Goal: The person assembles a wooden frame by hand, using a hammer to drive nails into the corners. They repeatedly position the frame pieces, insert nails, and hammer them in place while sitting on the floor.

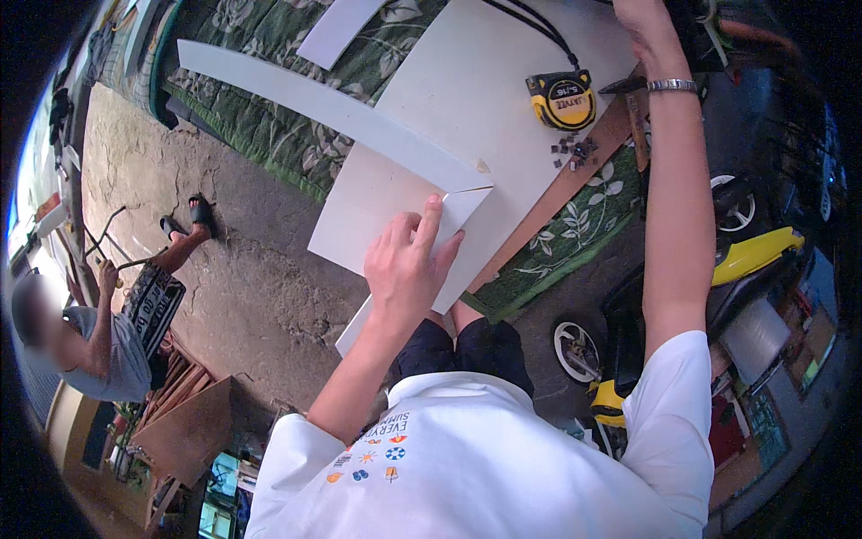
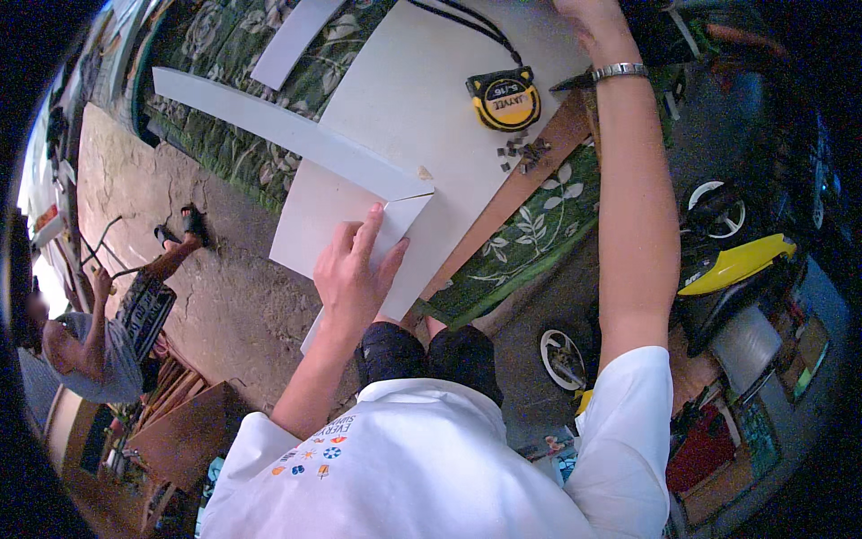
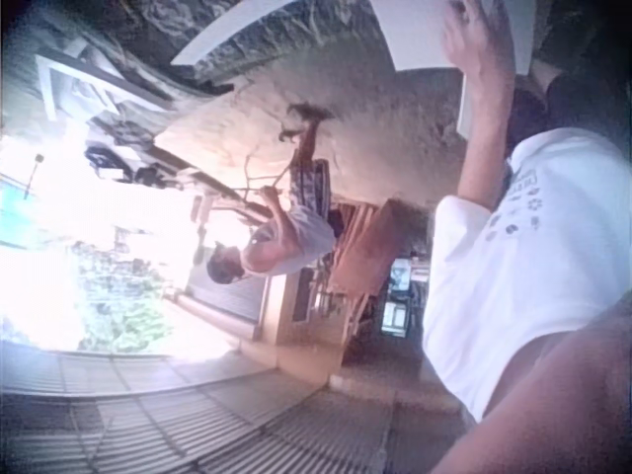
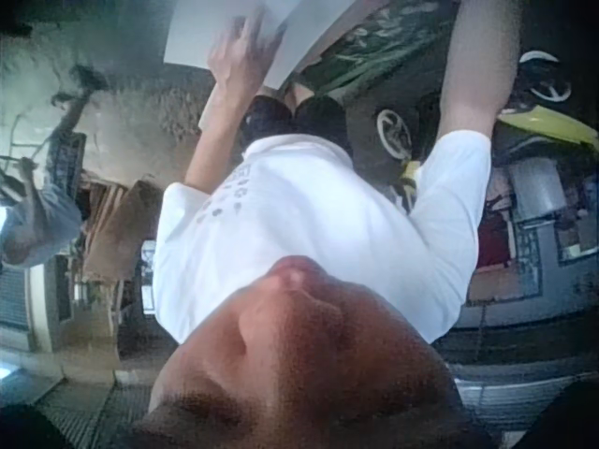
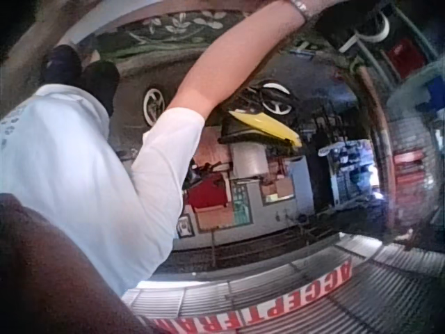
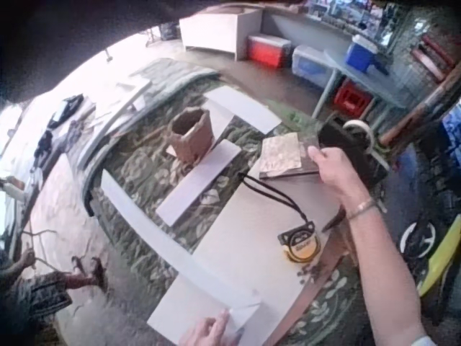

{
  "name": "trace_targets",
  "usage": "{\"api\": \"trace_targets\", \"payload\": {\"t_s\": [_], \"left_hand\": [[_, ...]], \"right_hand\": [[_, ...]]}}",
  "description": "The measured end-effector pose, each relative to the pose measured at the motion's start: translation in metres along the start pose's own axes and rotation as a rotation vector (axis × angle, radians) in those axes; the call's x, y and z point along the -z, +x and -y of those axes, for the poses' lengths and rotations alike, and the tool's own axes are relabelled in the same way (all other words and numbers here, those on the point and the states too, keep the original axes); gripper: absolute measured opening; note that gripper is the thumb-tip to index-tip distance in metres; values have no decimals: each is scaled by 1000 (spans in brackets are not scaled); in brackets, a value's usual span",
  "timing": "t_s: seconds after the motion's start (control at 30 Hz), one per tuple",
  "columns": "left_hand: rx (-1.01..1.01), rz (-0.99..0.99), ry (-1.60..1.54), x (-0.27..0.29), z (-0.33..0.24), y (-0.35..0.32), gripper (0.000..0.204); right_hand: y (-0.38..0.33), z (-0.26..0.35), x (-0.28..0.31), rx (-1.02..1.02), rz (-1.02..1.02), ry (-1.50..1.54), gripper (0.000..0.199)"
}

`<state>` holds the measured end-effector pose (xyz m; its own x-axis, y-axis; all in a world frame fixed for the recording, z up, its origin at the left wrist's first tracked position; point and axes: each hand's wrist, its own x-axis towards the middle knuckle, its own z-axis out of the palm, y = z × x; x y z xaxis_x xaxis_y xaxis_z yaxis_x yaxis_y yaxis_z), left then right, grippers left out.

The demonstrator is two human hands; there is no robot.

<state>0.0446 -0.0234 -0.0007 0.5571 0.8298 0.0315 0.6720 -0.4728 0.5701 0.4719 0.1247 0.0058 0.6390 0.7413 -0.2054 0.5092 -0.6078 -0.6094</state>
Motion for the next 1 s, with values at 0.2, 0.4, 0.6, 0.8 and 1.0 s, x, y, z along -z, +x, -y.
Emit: {"api": "trace_targets", "payload": {"t_s": [0.2, 0.4, 0.6, 0.8, 1.0], "left_hand": [[74, -2, 16, -4, -6, -2, 63], [84, 2, -35, -3, -4, 0, 63], [169, 107, -38, -4, -2, -2, 73], [-206, 231, 54, 30, 25, 59, 113], [-343, 404, 123, 20, 43, 77, 106]], "right_hand": [[-112, 57, 2, 442, -348, -470, 33], [-273, 21, -67, 567, 150, -57, 33], [-287, -4, -98, 490, 34, 37, 32], [-285, -9, -101, 502, -2, 49, 28], [-286, -11, -105, 461, -32, 110, 30]]}}
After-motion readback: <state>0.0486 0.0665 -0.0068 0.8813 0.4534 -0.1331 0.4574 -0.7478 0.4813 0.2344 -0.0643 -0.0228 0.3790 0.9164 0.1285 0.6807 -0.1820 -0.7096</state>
